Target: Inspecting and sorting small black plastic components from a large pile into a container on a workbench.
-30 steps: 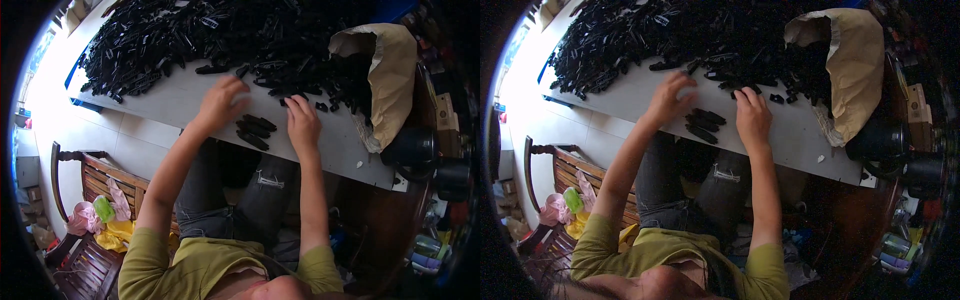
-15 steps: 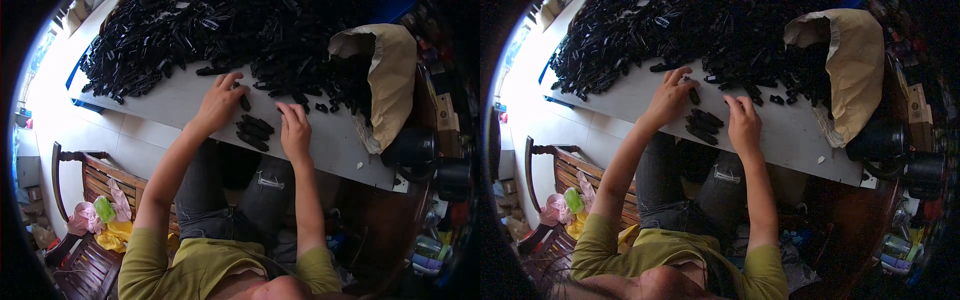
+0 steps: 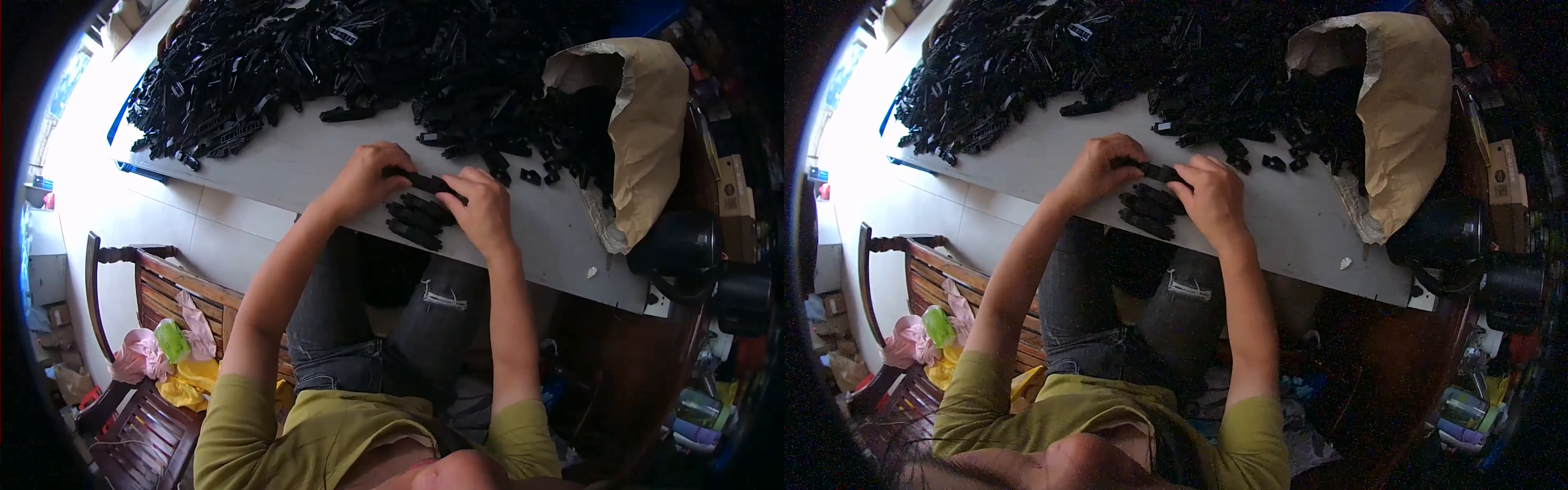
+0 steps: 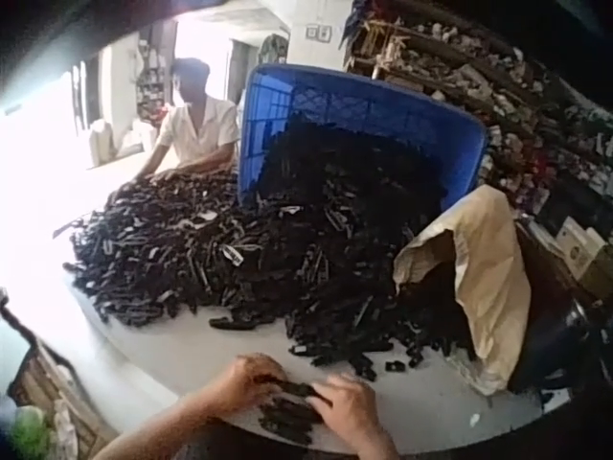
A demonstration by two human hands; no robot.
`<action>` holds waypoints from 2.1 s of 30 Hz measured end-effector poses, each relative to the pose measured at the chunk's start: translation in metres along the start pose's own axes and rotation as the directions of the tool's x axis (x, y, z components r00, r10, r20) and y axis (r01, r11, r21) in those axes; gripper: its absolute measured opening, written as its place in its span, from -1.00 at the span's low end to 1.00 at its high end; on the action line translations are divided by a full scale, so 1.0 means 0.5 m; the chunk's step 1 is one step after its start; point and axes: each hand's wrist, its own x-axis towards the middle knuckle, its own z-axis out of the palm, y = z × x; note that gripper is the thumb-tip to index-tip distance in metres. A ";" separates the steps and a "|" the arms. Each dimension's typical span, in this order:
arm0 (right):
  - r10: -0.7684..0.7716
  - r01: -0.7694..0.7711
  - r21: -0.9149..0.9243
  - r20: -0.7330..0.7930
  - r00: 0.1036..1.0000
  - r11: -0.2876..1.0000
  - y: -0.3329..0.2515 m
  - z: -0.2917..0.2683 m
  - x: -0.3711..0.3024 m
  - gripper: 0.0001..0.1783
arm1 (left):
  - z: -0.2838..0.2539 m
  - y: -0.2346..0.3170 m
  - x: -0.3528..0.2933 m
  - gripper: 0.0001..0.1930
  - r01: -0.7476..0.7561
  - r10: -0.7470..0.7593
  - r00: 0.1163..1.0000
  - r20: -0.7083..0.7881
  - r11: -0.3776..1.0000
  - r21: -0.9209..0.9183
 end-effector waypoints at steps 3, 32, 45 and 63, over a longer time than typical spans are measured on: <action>-0.085 0.085 -0.004 -0.029 0.996 0.996 -0.020 0.012 0.013 -0.72 | 0.008 -0.011 -0.006 -0.76 -0.028 0.028 1.000 0.001 1.000 0.011; 0.175 -0.136 0.231 -0.161 0.971 0.963 -0.006 0.027 -0.062 -0.71 | 0.015 -0.009 -0.017 -0.72 -0.122 0.119 0.990 0.078 0.992 0.038; 0.275 -0.326 -0.142 -0.290 0.917 0.935 0.010 0.048 -0.057 -0.62 | -0.055 -0.050 -0.015 -0.69 0.064 0.228 0.858 -0.460 0.841 0.537; 0.098 -0.032 0.338 -0.179 0.979 0.940 -0.017 0.055 -0.042 -0.75 | -0.025 -0.014 0.013 -0.68 -0.155 0.205 0.978 -0.039 0.839 0.521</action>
